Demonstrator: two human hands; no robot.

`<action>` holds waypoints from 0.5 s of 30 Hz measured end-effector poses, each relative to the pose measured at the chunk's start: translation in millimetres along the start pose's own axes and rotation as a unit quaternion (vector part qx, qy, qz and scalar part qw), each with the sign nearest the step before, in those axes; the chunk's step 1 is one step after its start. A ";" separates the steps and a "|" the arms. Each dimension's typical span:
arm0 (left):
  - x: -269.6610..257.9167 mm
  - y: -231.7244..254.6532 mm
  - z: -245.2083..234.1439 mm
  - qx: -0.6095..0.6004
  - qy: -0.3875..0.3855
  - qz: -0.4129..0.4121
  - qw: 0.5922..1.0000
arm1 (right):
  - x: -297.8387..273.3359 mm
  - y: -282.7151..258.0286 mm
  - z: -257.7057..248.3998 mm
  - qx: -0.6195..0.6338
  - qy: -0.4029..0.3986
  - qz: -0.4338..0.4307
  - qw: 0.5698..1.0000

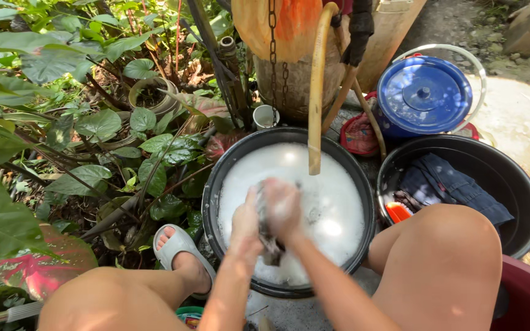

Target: The person scrubs a patterned garment in a basin of soapy water, wrings it out, and then moves it to a separate bucket of water for rinsing.

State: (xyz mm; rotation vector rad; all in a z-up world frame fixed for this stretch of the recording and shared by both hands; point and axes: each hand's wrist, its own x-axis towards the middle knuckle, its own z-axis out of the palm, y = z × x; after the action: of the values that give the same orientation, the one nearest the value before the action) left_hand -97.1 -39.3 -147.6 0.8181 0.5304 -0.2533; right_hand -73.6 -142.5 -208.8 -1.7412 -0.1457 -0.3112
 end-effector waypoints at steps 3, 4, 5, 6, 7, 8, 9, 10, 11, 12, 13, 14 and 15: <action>-27.1 48.5 4.4 0.021 -0.045 -0.077 0.996 | 55.4 20.5 -32.5 0.111 -0.029 0.164 0.980; -30.9 60.3 0.7 0.008 -0.058 -0.062 0.996 | 57.2 16.5 -42.3 0.134 -0.039 0.224 0.965; -31.6 62.7 -3.9 0.014 -0.068 -0.047 0.996 | 57.6 8.6 -50.5 0.157 -0.048 0.282 0.945; -27.2 57.2 -7.4 0.038 -0.068 -0.032 0.996 | 59.4 -2.0 -53.7 0.167 -0.121 0.205 0.957; -17.5 42.7 -6.9 0.150 -0.069 -0.036 0.986 | 60.7 -13.0 -56.0 0.176 -0.192 0.125 0.957; -7.9 25.2 -6.7 0.274 -0.083 -0.032 0.958 | 61.1 -22.5 -58.3 0.183 -0.259 0.045 0.947; -2.1 5.5 -6.9 0.367 -0.107 -0.022 0.924 | 62.7 -29.0 -64.0 0.159 -0.294 0.040 0.942; 1.4 -12.9 -6.3 0.405 -0.129 -0.013 0.905 | 64.1 -31.5 -74.8 0.133 -0.328 0.037 0.935; 4.6 -24.0 -5.4 0.439 -0.140 -0.005 0.888 | 64.6 -30.1 -84.4 0.107 -0.361 0.034 0.926; 9.7 -19.1 -9.4 0.407 -0.120 -0.008 0.905 | 61.5 -25.0 -88.7 0.104 -0.373 0.065 0.920; 17.7 -1.2 -14.5 0.376 -0.100 -0.011 0.921 | 56.9 -17.4 -89.4 0.101 -0.385 0.096 0.912; 19.0 19.2 -22.0 0.344 -0.078 -0.012 0.935 | 54.3 -8.7 -88.3 0.098 -0.397 0.124 0.904; 10.9 36.6 -33.3 0.252 -0.079 0.026 0.964 | 51.3 0.6 -86.6 -0.070 -0.393 0.164 0.902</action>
State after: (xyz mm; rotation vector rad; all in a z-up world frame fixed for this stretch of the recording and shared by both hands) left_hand -84.5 9.7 -149.5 1.2936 0.2931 -0.4098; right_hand -35.5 -231.2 -180.3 -1.9093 -0.4119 0.6621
